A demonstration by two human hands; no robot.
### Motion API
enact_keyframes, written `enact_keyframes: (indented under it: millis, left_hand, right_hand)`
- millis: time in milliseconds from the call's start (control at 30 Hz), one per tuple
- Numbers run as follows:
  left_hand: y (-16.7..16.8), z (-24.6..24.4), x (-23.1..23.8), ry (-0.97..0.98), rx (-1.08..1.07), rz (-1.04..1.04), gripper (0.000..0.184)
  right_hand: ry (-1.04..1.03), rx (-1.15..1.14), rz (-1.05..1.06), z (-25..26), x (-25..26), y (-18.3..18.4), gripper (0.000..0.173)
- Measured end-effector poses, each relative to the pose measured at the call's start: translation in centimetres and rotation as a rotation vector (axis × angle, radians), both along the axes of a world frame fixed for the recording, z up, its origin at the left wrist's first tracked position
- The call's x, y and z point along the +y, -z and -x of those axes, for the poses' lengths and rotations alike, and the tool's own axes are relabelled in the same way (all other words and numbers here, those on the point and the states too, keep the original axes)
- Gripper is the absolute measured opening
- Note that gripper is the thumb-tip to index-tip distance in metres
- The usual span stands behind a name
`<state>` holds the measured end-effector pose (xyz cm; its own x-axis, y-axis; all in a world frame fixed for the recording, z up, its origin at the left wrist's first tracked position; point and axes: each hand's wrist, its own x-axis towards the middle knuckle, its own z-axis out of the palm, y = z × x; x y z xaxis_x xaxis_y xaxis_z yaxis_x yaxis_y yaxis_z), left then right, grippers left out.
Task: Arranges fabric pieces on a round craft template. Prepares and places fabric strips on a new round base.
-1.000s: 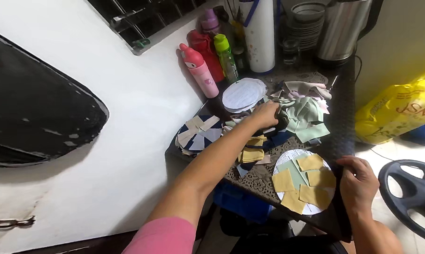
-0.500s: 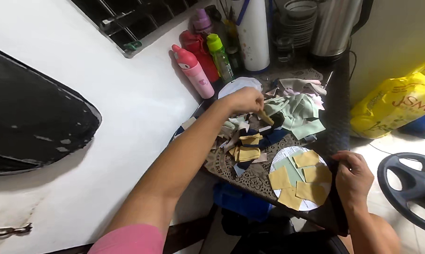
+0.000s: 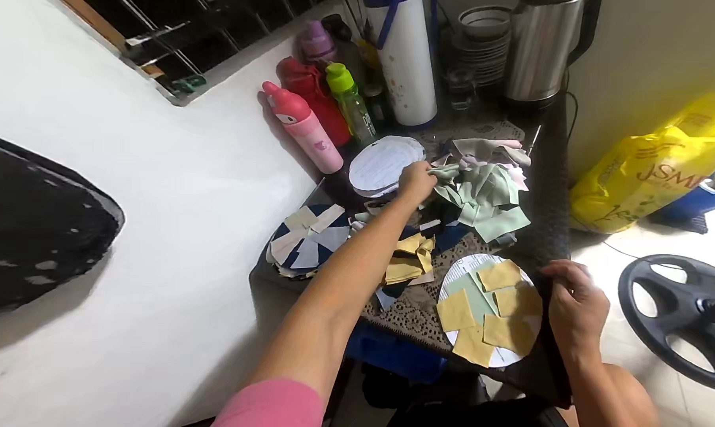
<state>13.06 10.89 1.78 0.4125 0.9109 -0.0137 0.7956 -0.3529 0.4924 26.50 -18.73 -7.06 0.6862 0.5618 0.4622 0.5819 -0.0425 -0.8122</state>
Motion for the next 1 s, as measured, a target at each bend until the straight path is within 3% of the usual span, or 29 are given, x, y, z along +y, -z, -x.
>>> enact_keyframes:
  millis: [200, 267, 367, 467, 533, 633, 700, 833, 1000]
  left_hand:
    - [0.6, 3.7, 2.4, -0.137, -0.358, 0.221, 0.027]
    - [0.2, 4.3, 2.3, -0.106, -0.233, 0.192, 0.029]
    - [-1.1, 3.8, 0.6, -0.027, 0.068, -0.039, 0.044]
    - [-1.4, 1.4, -0.9, 0.043, 0.027, -0.229, 0.028]
    - [-1.3, -0.4, -1.5, 0.017, 0.05, -0.183, 0.023]
    - [-0.9, -2.2, -1.2, -0.069, 0.107, -0.032, 0.04]
    - [-0.3, -2.9, -0.6, -0.093, 0.099, 0.008, 0.04]
    - [0.4, -3.1, 0.3, -0.076, -0.031, 0.013, 0.026]
    - [-1.3, -1.4, 1.9, -0.051, -0.311, 0.009, 0.023]
  right_hand:
    - [-0.015, 0.012, -0.009, 0.1, -0.1, -0.1, 0.024]
    - [-0.012, 0.012, -0.015, 0.2, -0.1, -0.1, 0.024]
    - [-0.006, 0.004, -0.008, 0.2, -0.1, -0.2, 0.025]
    - [-0.004, 0.013, 0.001, 0.2, -0.1, -0.2, 0.025]
    - [0.002, 0.015, -0.003, 0.2, -0.1, -0.1, 0.025]
    - [0.0, 0.015, -0.004, 0.2, -0.1, 0.0, 0.024]
    - [-0.008, 0.022, 0.002, 0.2, -0.2, 0.0, 0.024]
    - [0.004, 0.024, -0.015, 0.2, -0.1, 0.0, 0.024]
    - [0.0, 0.015, -0.004, 0.2, -0.1, -0.1, 0.025]
